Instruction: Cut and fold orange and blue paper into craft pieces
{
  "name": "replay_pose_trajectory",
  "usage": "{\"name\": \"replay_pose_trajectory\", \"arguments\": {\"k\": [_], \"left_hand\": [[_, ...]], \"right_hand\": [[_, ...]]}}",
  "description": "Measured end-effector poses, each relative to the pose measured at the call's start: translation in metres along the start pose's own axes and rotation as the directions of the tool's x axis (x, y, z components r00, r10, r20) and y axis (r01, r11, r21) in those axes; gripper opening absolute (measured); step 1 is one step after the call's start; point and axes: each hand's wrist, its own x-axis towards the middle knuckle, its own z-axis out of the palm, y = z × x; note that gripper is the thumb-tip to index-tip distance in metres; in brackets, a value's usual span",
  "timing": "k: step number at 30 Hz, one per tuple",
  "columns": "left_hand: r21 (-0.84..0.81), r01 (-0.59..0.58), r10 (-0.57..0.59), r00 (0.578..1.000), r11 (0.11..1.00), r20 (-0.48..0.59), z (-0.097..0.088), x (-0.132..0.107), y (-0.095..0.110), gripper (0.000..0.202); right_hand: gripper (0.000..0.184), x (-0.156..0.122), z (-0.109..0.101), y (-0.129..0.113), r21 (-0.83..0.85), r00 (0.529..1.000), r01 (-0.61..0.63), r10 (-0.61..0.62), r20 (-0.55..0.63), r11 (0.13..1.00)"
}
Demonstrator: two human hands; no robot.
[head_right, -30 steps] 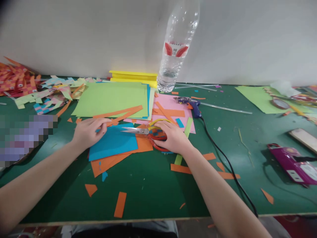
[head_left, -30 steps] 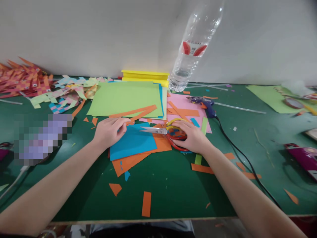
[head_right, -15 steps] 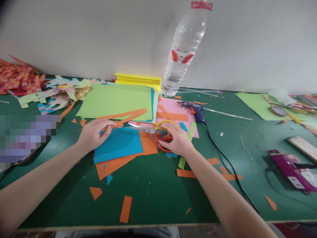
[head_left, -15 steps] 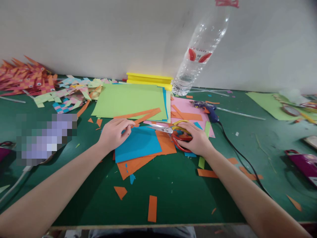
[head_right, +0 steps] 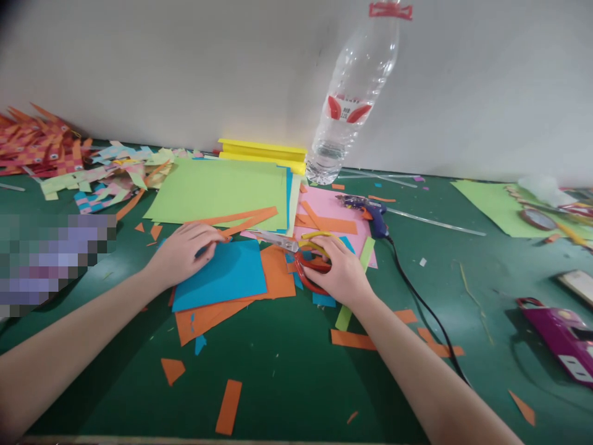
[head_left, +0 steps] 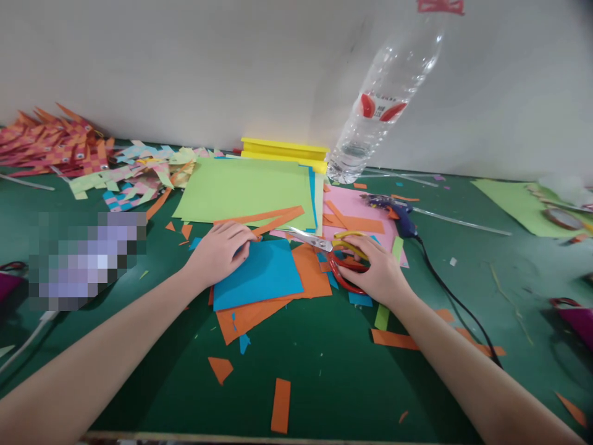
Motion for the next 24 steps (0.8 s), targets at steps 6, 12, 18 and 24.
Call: {"name": "replay_pose_trajectory", "arguments": {"k": [6,12,18,24], "left_hand": [[-0.030,-0.032,0.033,0.999,0.999,0.017,-0.001,0.000,-0.001,0.020],[0.019,-0.218,0.216,0.974,0.976,0.071,-0.007,0.000,0.012,0.023],[-0.112,-0.382,0.398,0.885,0.917,0.244,-0.008,-0.003,0.033,0.039],[-0.146,-0.339,0.368,0.877,0.929,0.308,-0.006,-0.003,0.034,0.050]], "right_hand": [[0.039,0.000,-0.001,0.000,0.033,1.000,-0.010,0.009,0.022,0.999],[0.040,0.000,0.002,0.002,0.066,0.997,-0.077,0.077,0.011,0.995],[0.040,0.001,0.006,0.009,-0.043,0.972,-0.198,0.190,-0.141,0.979],[0.044,0.000,0.010,0.017,-0.068,0.955,-0.280,0.271,-0.123,0.958]]}}
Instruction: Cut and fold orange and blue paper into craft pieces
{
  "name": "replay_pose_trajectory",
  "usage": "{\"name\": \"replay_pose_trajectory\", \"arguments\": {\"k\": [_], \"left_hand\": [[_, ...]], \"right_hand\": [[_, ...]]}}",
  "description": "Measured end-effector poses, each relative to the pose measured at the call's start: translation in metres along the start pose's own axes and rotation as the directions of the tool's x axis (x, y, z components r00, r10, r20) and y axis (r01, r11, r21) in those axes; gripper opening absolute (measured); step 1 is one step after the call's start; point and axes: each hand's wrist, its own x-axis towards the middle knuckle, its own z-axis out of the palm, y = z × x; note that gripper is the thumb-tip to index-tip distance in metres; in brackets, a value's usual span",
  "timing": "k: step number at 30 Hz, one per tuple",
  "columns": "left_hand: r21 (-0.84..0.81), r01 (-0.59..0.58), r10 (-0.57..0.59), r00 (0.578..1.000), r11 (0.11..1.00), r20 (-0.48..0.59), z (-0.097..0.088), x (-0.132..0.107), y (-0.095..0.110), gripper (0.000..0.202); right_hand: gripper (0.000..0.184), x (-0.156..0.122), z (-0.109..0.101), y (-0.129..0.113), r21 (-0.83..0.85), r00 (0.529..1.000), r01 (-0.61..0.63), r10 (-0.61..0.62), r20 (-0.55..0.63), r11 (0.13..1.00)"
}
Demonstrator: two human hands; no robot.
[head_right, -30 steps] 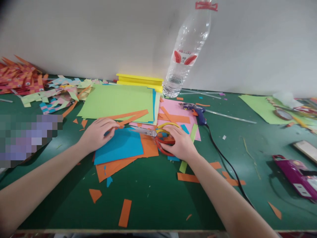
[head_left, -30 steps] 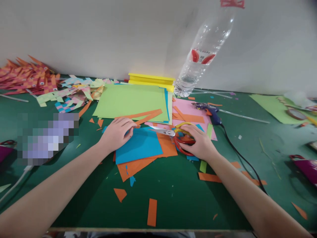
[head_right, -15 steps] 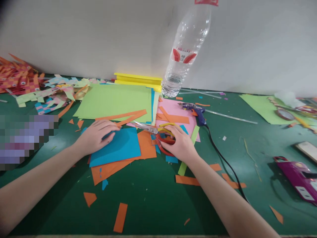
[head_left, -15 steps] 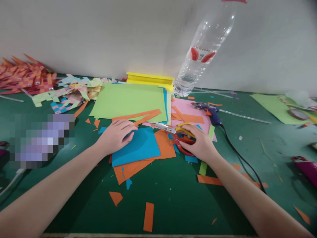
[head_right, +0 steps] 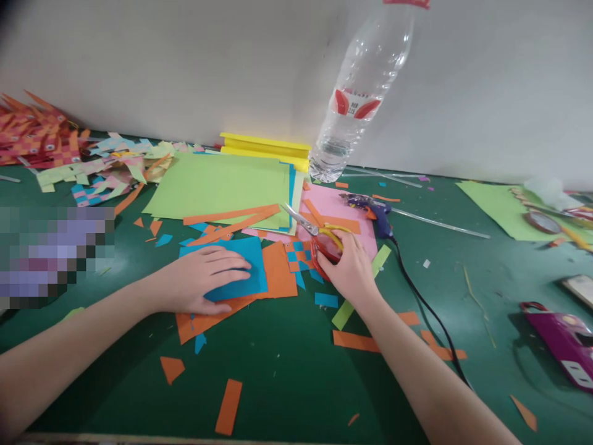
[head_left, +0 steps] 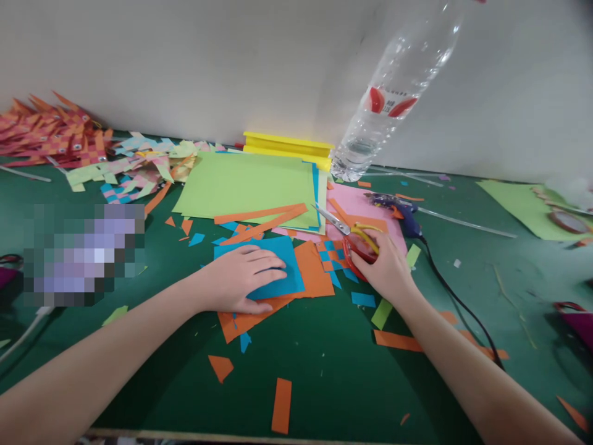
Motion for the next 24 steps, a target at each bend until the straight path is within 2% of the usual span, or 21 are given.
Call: {"name": "replay_pose_trajectory", "arguments": {"k": [4,8,12,14,17,20,24], "left_hand": [[0.018,-0.029,0.030,0.999,0.999,-0.036,-0.002,0.000,0.000,0.034],[0.108,-0.055,0.067,0.992,0.993,-0.109,-0.002,-0.001,0.006,0.023],[0.223,-0.049,0.100,0.971,0.973,-0.219,-0.002,-0.002,0.012,0.022],[0.238,-0.034,0.091,0.968,0.971,-0.233,-0.004,-0.002,0.014,0.024],[0.143,0.022,0.006,0.981,0.990,-0.194,-0.008,-0.003,0.014,0.025],[-0.059,0.120,-0.128,0.980,0.991,-0.150,-0.012,-0.004,0.012,0.021],[-0.334,0.291,-0.325,0.944,0.896,-0.050,-0.014,-0.003,0.009,0.013]], "right_hand": [[0.042,0.000,0.001,0.000,-0.021,0.999,0.039,-0.038,0.014,0.999],[0.043,0.000,0.001,0.000,-0.017,1.000,0.028,-0.028,0.015,0.999],[0.046,0.001,0.000,0.001,-0.012,0.999,0.044,-0.044,-0.012,0.999],[0.043,0.002,0.000,0.003,-0.016,0.998,0.058,-0.058,-0.012,0.998],[0.040,0.002,-0.001,0.003,-0.001,0.998,0.058,-0.058,0.003,0.998],[0.037,0.002,-0.002,0.002,0.019,0.998,0.060,-0.061,0.019,0.998],[0.034,0.003,-0.003,0.000,0.035,0.997,0.069,-0.070,0.027,0.997]]}}
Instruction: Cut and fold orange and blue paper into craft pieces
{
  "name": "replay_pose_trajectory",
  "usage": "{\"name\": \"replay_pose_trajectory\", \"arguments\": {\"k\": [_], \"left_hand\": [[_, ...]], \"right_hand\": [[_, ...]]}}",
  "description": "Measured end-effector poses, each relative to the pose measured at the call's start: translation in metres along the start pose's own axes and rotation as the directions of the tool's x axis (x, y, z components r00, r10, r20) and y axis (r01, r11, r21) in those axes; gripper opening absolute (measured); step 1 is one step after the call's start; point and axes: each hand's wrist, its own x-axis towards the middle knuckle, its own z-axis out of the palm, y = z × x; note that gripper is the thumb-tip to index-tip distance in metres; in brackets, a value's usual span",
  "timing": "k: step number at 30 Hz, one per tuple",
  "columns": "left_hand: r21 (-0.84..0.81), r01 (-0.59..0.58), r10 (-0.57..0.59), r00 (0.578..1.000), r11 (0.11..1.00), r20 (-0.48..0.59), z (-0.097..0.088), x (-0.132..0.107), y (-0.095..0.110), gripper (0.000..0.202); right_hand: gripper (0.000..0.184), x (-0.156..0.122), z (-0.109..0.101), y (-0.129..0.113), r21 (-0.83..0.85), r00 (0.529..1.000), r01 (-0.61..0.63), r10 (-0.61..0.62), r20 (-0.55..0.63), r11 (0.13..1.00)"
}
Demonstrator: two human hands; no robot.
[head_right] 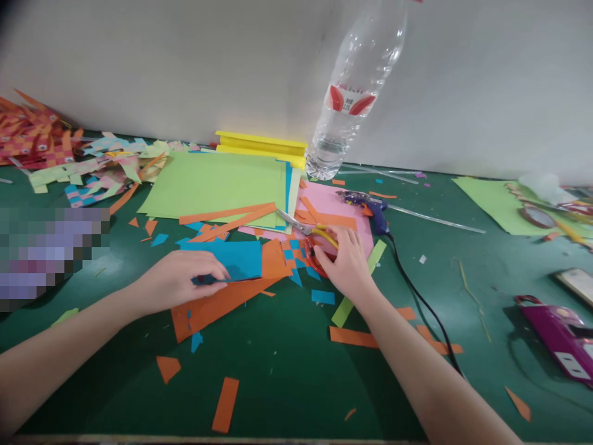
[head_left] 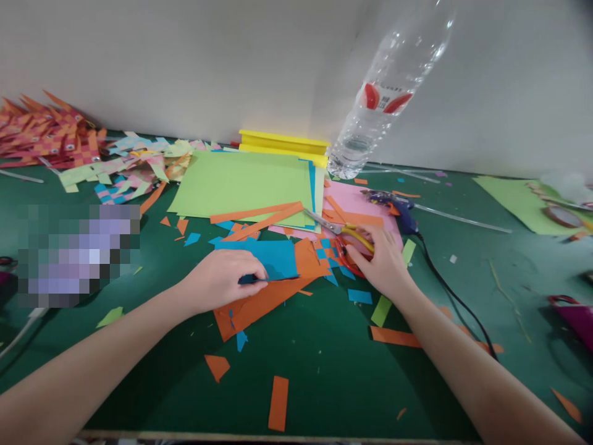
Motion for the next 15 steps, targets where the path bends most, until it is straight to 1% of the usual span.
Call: {"name": "replay_pose_trajectory", "arguments": {"k": [2,4,7,10,15], "left_hand": [[-0.127,0.088,-0.087,0.996,0.988,0.019,-0.0019,0.0007,0.0009,0.013],[-0.246,0.157,-0.153,0.988,0.957,0.033,-0.0043,0.0014,0.0023,0.018],[-0.364,0.240,-0.244,0.969,0.900,0.038,-0.0078,0.0029,0.0034,0.027],[-0.377,0.291,-0.315,0.949,0.879,-0.003,-0.0095,0.0047,0.0022,0.033],[-0.344,0.299,-0.348,0.933,0.890,-0.090,-0.0085,0.0043,-0.0023,0.031]], "right_hand": [[0.033,0.0001,-0.0002,-0.0002,0.001,1.000,0.004,-0.004,-0.001,1.000],[0.033,0.0002,-0.0004,-0.0005,-0.002,1.000,0.005,-0.005,0.003,1.000],[0.032,0.0006,-0.0008,-0.0014,0.001,1.000,0.000,0.000,0.010,1.000],[0.032,0.0011,-0.0014,-0.0022,0.010,1.000,-0.002,0.002,0.019,1.000],[0.031,0.0015,-0.0018,-0.0021,0.014,0.999,0.006,-0.007,0.035,1.000]]}}
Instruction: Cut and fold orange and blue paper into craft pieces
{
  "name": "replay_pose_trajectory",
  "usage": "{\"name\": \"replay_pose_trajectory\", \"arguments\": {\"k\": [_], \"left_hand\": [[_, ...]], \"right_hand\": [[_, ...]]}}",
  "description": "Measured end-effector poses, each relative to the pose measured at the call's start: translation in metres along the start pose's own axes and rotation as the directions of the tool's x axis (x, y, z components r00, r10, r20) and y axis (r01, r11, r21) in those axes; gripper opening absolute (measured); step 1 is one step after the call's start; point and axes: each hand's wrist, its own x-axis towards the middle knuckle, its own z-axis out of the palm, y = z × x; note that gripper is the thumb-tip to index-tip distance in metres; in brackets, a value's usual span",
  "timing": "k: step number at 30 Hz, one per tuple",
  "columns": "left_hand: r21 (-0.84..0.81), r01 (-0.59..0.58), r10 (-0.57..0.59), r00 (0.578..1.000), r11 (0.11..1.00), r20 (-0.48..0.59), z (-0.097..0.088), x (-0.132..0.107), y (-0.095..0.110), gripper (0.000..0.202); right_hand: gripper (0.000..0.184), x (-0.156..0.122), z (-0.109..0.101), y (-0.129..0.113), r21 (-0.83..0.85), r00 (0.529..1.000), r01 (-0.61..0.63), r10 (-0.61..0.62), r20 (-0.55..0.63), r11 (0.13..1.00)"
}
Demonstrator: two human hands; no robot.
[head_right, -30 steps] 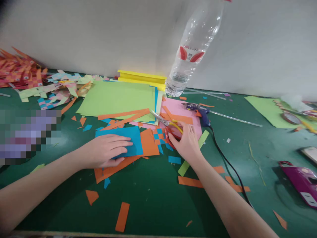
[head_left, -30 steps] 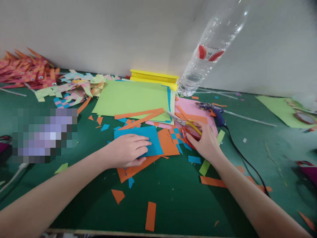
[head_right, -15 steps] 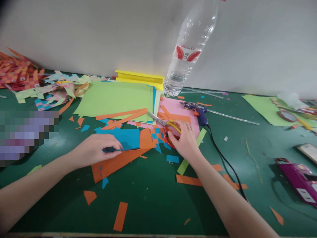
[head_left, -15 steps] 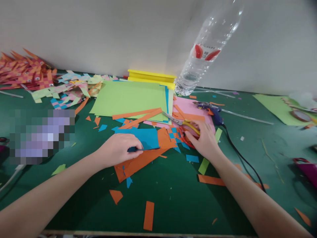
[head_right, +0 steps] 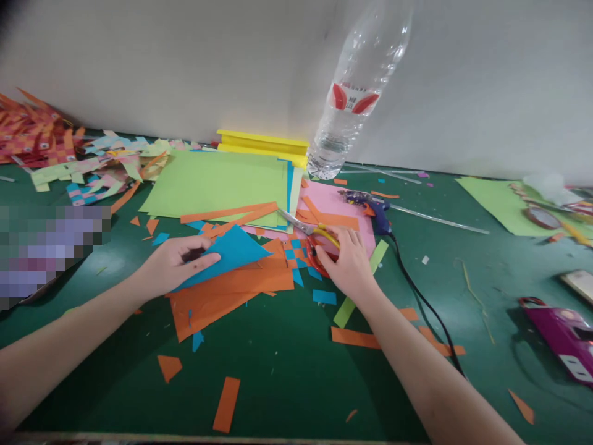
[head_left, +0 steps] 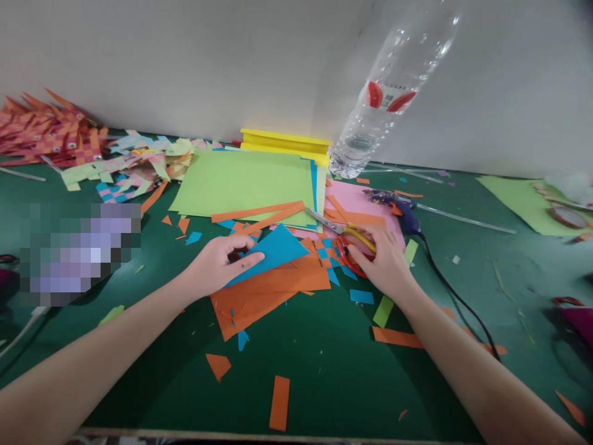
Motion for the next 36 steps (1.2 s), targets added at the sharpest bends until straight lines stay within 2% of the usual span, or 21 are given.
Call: {"name": "replay_pose_trajectory", "arguments": {"k": [11,14,17,20,22,24,27,30,33,36], "left_hand": [[-0.089,-0.057,0.054,0.998,0.994,-0.036,0.003,-0.002,0.001,0.029],[-0.071,-0.081,0.078,0.995,0.994,-0.055,0.004,-0.002,0.000,0.027],[0.020,-0.139,0.139,0.989,0.990,-0.047,0.005,-0.003,0.000,0.024],[0.099,-0.287,0.284,0.958,0.953,0.048,0.006,-0.005,0.002,0.017],[0.081,-0.403,0.386,0.907,0.912,0.168,0.006,-0.005,0.003,0.015],[0.050,-0.472,0.445,0.858,0.880,0.257,0.007,-0.005,0.004,0.015],[0.084,-0.490,0.456,0.852,0.868,0.258,0.006,-0.004,0.002,0.016],[0.206,-0.513,0.465,0.852,0.834,0.240,0.006,-0.002,-0.003,0.021],[0.297,-0.570,0.470,0.812,0.766,0.345,0.008,-0.001,-0.006,0.039],[0.317,-0.595,0.441,0.783,0.739,0.439,0.012,-0.002,-0.007,0.058]], "right_hand": [[0.031,0.000,0.000,0.001,-0.014,1.000,-0.002,0.002,0.010,1.000],[0.031,-0.001,0.000,0.001,-0.009,1.000,-0.008,0.008,0.008,1.000],[0.029,-0.001,0.000,0.001,-0.013,1.000,0.000,0.000,0.008,1.000],[0.028,-0.001,-0.001,0.001,-0.014,1.000,0.012,-0.011,0.019,1.000],[0.027,-0.001,-0.001,0.001,-0.012,1.000,0.014,-0.014,0.025,1.000],[0.027,-0.001,-0.001,0.000,-0.011,1.000,0.013,-0.013,0.026,1.000],[0.027,-0.001,-0.001,-0.001,-0.013,1.000,0.000,0.000,0.020,1.000],[0.031,-0.002,-0.001,-0.003,-0.036,0.999,-0.048,0.049,0.016,0.998],[0.036,-0.002,0.000,-0.003,-0.061,0.996,-0.079,0.080,0.027,0.995],[0.036,-0.003,-0.001,-0.003,-0.055,0.997,-0.064,0.066,0.033,0.996]]}}
